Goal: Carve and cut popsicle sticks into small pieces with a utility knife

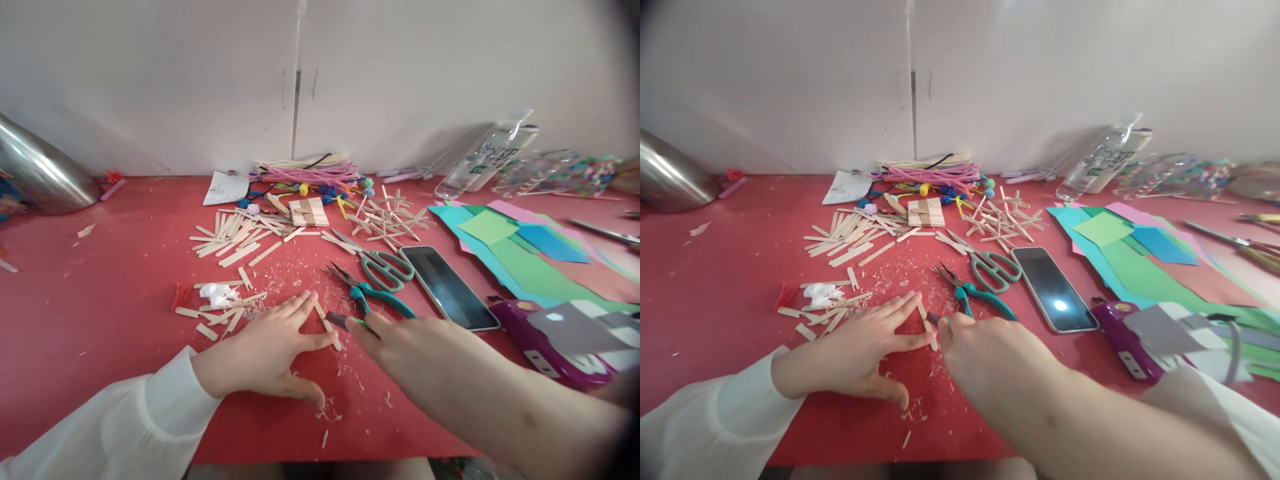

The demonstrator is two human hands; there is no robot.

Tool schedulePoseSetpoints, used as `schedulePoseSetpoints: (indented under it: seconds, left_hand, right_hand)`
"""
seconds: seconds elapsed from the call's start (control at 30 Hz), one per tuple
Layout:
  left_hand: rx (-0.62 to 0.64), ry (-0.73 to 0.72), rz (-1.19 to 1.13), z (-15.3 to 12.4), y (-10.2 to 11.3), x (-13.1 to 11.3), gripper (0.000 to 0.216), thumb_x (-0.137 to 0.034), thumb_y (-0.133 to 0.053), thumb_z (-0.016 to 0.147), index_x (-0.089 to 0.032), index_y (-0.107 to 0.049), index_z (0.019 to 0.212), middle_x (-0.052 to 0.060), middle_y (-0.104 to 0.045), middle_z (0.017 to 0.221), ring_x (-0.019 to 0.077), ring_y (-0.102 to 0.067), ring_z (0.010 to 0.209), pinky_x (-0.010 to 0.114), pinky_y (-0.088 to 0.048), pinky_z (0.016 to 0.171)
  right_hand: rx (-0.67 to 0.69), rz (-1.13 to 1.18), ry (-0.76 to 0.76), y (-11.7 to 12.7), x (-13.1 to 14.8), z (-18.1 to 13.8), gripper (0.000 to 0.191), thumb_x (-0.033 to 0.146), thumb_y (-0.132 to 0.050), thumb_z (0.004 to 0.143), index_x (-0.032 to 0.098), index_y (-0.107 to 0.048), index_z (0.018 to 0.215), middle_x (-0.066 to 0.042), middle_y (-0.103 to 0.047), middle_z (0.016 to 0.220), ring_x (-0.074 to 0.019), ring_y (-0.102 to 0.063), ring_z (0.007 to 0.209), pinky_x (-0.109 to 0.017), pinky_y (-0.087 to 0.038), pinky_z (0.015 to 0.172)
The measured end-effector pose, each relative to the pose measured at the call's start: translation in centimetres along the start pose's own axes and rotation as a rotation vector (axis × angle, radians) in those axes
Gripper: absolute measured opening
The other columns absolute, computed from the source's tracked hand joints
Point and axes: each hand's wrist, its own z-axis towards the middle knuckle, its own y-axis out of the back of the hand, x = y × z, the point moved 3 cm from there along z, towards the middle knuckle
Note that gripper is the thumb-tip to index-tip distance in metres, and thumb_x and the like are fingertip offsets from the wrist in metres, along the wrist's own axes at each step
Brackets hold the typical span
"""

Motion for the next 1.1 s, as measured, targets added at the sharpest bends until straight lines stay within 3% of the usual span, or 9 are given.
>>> schedulePoseSetpoints:
  seconds: [0.2,0.37,0.43,0.57,0.73,0.83,0.93,1.0,1.1]
  left_hand:
    - [-0.041,-0.033,-0.052,-0.1,-0.1,0.1,0.086,-0.075,-0.051,0.062,-0.024,-0.047,0.131,0.018,-0.016,0.149,0.0420,-0.016,0.134,0.054,-0.027,0.102]
    - [-0.066,-0.045,-0.065,-0.3,-0.1,0.2,0.087,-0.078,-0.049,0.060,-0.024,-0.050,0.129,0.016,-0.016,0.149,0.0418,-0.016,0.134,0.054,-0.027,0.102]
    - [-0.063,-0.043,-0.059,-0.2,-0.2,0.3,0.087,-0.078,-0.048,0.061,-0.025,-0.048,0.130,0.016,-0.016,0.149,0.0420,-0.015,0.134,0.055,-0.027,0.101]
    - [-0.040,-0.033,-0.038,-0.1,-0.3,0.2,0.089,-0.077,-0.049,0.062,-0.026,-0.041,0.135,0.016,-0.012,0.150,0.0425,-0.013,0.134,0.056,-0.026,0.102]
    - [0.007,0.020,-0.056,-0.1,0.0,0.0,0.082,-0.072,-0.054,0.065,-0.029,-0.042,0.134,0.014,-0.007,0.151,0.0423,-0.010,0.134,0.056,-0.025,0.102]
    - [0.029,0.038,-0.066,-0.1,0.1,0.0,0.079,-0.070,-0.055,0.067,-0.031,-0.041,0.134,0.012,-0.005,0.151,0.0419,-0.009,0.135,0.056,-0.026,0.102]
    - [0.025,0.037,-0.052,-0.1,0.0,0.0,0.078,-0.070,-0.054,0.068,-0.031,-0.040,0.135,0.012,-0.005,0.151,0.0417,-0.011,0.135,0.056,-0.026,0.102]
    - [0.015,0.027,-0.033,-0.1,-0.2,0.0,0.079,-0.070,-0.053,0.068,-0.030,-0.039,0.135,0.013,-0.007,0.151,0.0413,-0.012,0.135,0.055,-0.026,0.102]
    - [-0.007,0.011,-0.006,-0.1,-0.3,0.0,0.081,-0.071,-0.053,0.068,-0.030,-0.038,0.136,0.013,-0.010,0.151,0.0405,-0.013,0.135,0.054,-0.026,0.102]
  right_hand:
    - [0.224,0.060,0.071,2.7,0.0,2.0,0.024,0.003,-0.069,0.058,0.017,-0.071,0.077,-0.009,-0.070,0.086,-0.0185,-0.066,0.060,-0.023,-0.035,0.039]
    - [0.349,0.132,0.054,2.9,-0.9,2.5,0.026,0.004,-0.068,0.061,0.014,-0.070,0.085,-0.010,-0.069,0.082,-0.0222,-0.067,0.066,-0.025,-0.042,0.047]
    - [0.327,0.222,-0.014,2.2,-1.7,2.2,0.025,0.006,-0.063,0.068,0.014,-0.070,0.091,-0.009,-0.068,0.082,-0.0215,-0.066,0.067,-0.026,-0.043,0.050]
    - [0.114,0.628,-0.178,0.2,-3.1,1.2,0.025,0.018,-0.047,0.082,0.020,-0.070,0.090,-0.001,-0.061,0.063,-0.0135,-0.057,0.056,-0.022,-0.040,0.049]
    - [0.275,1.198,-0.501,-2.8,-2.8,-0.5,0.036,0.032,-0.043,0.085,0.023,-0.065,0.112,0.009,-0.028,0.041,-0.0069,-0.030,0.035,-0.018,-0.026,0.035]
    - [0.299,1.333,-0.565,-3.5,-2.3,-0.9,0.042,0.034,-0.042,0.086,0.023,-0.057,0.124,0.010,-0.024,0.039,-0.0071,-0.028,0.034,-0.017,-0.027,0.034]
    - [0.157,1.091,-0.508,-3.6,-2.4,-1.0,0.040,0.031,-0.042,0.086,0.024,-0.059,0.121,0.005,-0.046,0.044,-0.0097,-0.043,0.039,-0.020,-0.036,0.038]
    - [0.004,0.748,-0.387,-3.2,-2.4,-0.9,0.037,0.023,-0.046,0.084,0.025,-0.062,0.117,-0.003,-0.067,0.071,-0.0135,-0.058,0.054,-0.023,-0.044,0.048]
    - [-0.027,0.284,-0.161,-2.4,-1.5,-0.8,0.049,0.008,-0.052,0.073,0.021,-0.059,0.120,-0.010,-0.068,0.101,-0.0163,-0.064,0.062,-0.025,-0.047,0.049]
